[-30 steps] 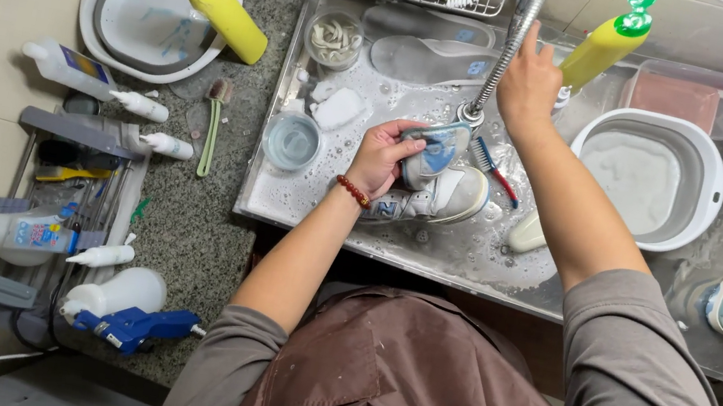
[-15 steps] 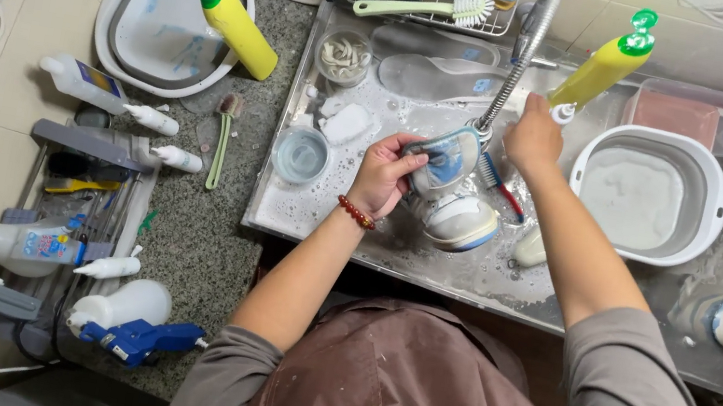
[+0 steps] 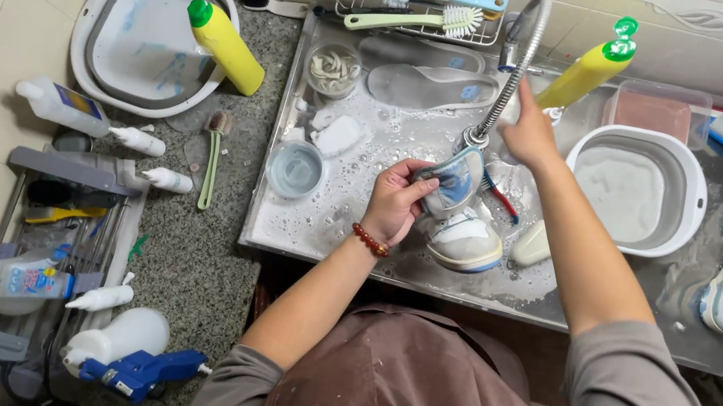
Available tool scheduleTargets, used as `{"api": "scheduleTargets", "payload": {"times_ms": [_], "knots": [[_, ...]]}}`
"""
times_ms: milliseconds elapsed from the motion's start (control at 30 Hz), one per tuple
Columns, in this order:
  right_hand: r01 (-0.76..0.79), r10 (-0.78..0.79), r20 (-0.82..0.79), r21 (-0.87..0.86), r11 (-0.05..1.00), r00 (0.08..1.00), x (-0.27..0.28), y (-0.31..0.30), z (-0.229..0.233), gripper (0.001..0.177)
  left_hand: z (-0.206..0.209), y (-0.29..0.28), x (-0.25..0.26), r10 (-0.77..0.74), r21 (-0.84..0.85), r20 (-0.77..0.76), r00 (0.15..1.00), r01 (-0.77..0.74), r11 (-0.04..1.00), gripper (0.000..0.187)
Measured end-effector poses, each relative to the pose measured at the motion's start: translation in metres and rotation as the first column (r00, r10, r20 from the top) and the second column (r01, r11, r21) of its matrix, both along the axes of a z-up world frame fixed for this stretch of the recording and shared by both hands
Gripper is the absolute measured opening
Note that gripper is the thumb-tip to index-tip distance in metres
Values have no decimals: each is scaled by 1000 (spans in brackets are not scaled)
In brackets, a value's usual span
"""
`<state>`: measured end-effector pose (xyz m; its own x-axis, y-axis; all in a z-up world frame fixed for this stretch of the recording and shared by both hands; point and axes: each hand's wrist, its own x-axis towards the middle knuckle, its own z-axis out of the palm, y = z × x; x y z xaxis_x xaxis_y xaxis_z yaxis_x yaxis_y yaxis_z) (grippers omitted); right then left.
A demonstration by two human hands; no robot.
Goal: The person scrubs a white and blue sneaker with a brush and soap at a sink, rinses it under running water, and then sprays the shoe with a handheld cleaning device. The person handles the shoe and cleaning tools throughout the process.
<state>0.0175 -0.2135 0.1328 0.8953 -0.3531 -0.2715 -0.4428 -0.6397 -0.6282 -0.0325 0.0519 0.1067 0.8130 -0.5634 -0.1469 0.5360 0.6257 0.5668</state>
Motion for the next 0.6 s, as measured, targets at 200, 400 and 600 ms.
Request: {"api": "scheduleTargets", "payload": {"times_ms": [200,400,600], "knots": [[-338,228,389,241,910,893,-184,23,-73,131,12,-27,0,35,-79,-53,998,-39,996,20],[151,-430,108,838,525,897,-207,59,-144,84,-23,-52,-18,-62,-100,-31,998,58,993,20],[-114,71,503,55,992,861,-166,65,-9,147,2,-21,33,-117,-210,-99,988,95,973,20]]}}
